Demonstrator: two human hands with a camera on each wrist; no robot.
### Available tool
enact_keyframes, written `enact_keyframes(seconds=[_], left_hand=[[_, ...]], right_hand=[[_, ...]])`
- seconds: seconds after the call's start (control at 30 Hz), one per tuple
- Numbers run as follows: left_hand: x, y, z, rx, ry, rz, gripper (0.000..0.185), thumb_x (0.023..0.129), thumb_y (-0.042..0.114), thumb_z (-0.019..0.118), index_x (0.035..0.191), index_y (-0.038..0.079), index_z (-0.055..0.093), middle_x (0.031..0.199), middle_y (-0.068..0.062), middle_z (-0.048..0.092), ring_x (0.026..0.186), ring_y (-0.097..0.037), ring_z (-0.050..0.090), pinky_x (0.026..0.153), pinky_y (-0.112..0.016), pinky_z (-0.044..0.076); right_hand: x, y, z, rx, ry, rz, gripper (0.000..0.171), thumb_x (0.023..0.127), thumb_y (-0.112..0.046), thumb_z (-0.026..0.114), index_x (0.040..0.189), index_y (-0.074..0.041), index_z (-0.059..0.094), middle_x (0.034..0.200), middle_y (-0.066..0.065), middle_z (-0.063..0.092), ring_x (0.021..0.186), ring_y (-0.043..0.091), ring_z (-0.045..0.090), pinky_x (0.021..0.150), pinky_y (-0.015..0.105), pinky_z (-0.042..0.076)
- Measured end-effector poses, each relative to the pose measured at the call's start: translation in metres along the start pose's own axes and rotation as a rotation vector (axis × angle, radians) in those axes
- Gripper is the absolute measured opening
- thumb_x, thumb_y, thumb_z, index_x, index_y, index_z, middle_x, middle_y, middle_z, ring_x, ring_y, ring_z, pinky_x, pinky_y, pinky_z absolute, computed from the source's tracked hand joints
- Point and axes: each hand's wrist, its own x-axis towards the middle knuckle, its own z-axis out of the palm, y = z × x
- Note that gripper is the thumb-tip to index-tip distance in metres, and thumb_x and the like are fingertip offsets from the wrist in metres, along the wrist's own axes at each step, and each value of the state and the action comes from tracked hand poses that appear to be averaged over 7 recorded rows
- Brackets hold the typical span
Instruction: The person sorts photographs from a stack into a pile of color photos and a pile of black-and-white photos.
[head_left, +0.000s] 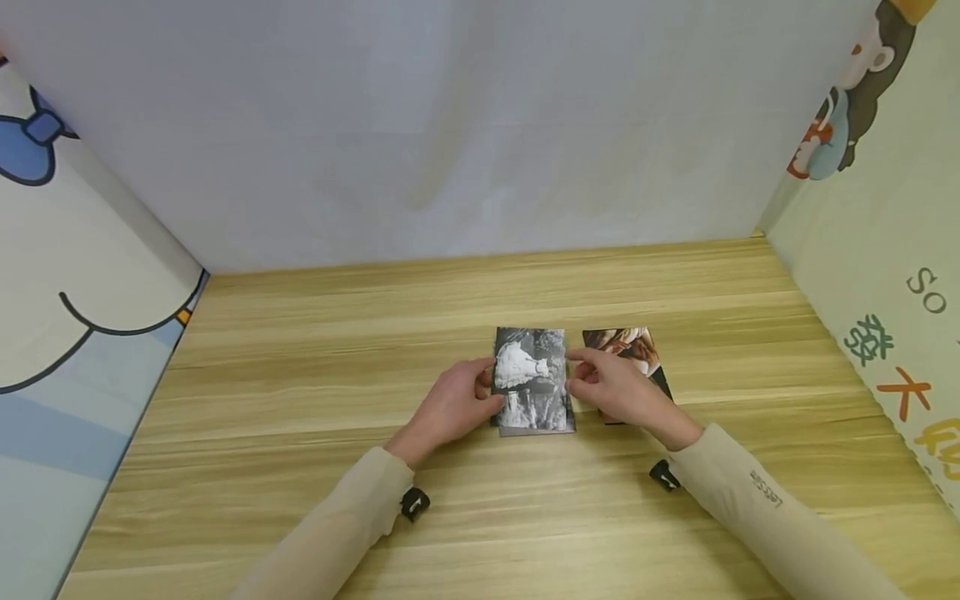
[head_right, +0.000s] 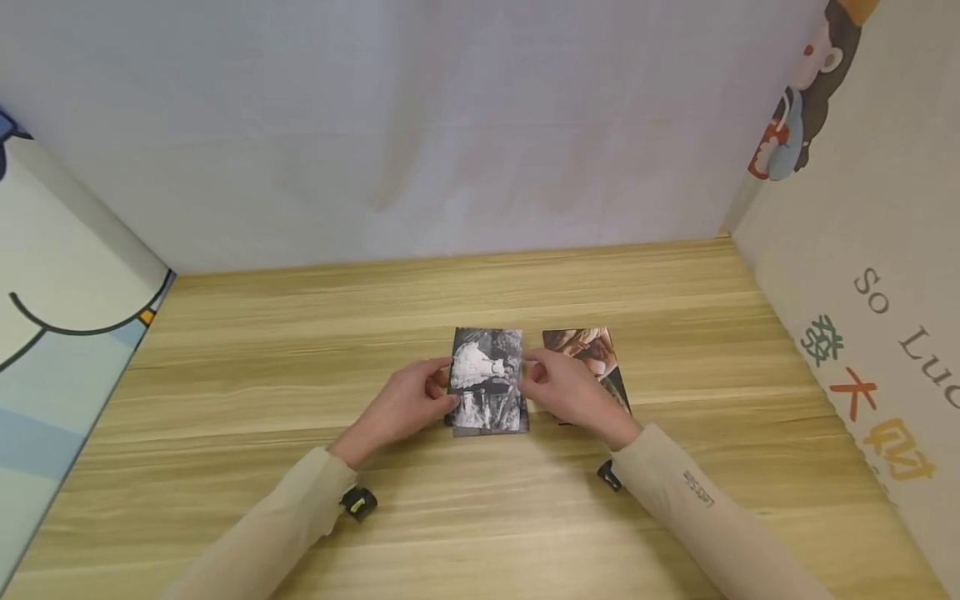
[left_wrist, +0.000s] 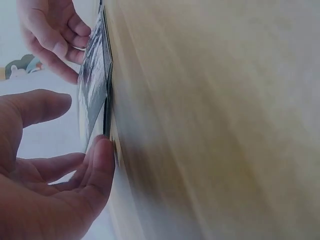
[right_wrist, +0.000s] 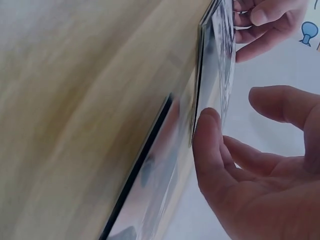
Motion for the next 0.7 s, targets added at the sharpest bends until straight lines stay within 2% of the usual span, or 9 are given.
enact_keyframes(seconds=[0.1,0.2,0.4,0.53,0.7], left_hand=[[-0.002,-0.001,0.0,-0.064,0.009,-0.004,0.067,0.092,0.016,0.074,0.15,-0.003,0.048,0.114,-0.01,0.069,0.095,-0.019,0.069,0.083,-0.035,0.058],[-0.005,-0.001,-0.001,-0.091,0.016,-0.001,0.067,0.092,0.015,0.074,0.152,-0.002,0.047,0.114,-0.01,0.071,0.095,-0.02,0.07,0.082,-0.035,0.059],[-0.01,0.0,-0.003,-0.112,0.037,0.0,0.068,0.093,0.014,0.075,0.153,0.001,0.046,0.108,-0.007,0.073,0.091,-0.017,0.07,0.079,-0.033,0.059],[-0.012,0.0,-0.004,-0.162,0.058,0.0,0.067,0.093,0.01,0.074,0.154,0.002,0.046,0.105,-0.006,0.073,0.089,-0.016,0.07,0.076,-0.029,0.059],[-0.017,0.001,-0.006,-0.197,0.107,0.024,0.064,0.092,0.004,0.071,0.151,0.002,0.05,0.102,-0.007,0.073,0.088,-0.017,0.071,0.075,-0.027,0.06]], right_hand=[[-0.002,-0.002,0.0,0.035,-0.008,0.013,0.058,0.1,-0.02,0.06,0.151,0.004,0.046,0.115,0.015,0.071,0.097,0.024,0.069,0.072,0.036,0.058],[-0.004,-0.004,0.0,0.068,-0.017,0.026,0.061,0.1,-0.018,0.059,0.155,0.001,0.041,0.117,0.017,0.072,0.09,0.024,0.071,0.065,0.034,0.057],[-0.007,-0.01,0.0,0.085,0.006,-0.011,0.064,0.102,-0.015,0.059,0.159,-0.001,0.034,0.114,0.017,0.073,0.073,0.022,0.068,0.062,0.034,0.053],[-0.009,-0.013,0.001,0.095,0.03,-0.028,0.065,0.102,-0.013,0.061,0.16,-0.003,0.034,0.111,0.017,0.073,0.062,0.025,0.065,0.059,0.035,0.053],[-0.01,-0.015,0.0,0.105,0.053,-0.048,0.064,0.102,-0.01,0.062,0.159,-0.003,0.035,0.106,0.014,0.072,0.072,0.024,0.069,0.059,0.034,0.054]])
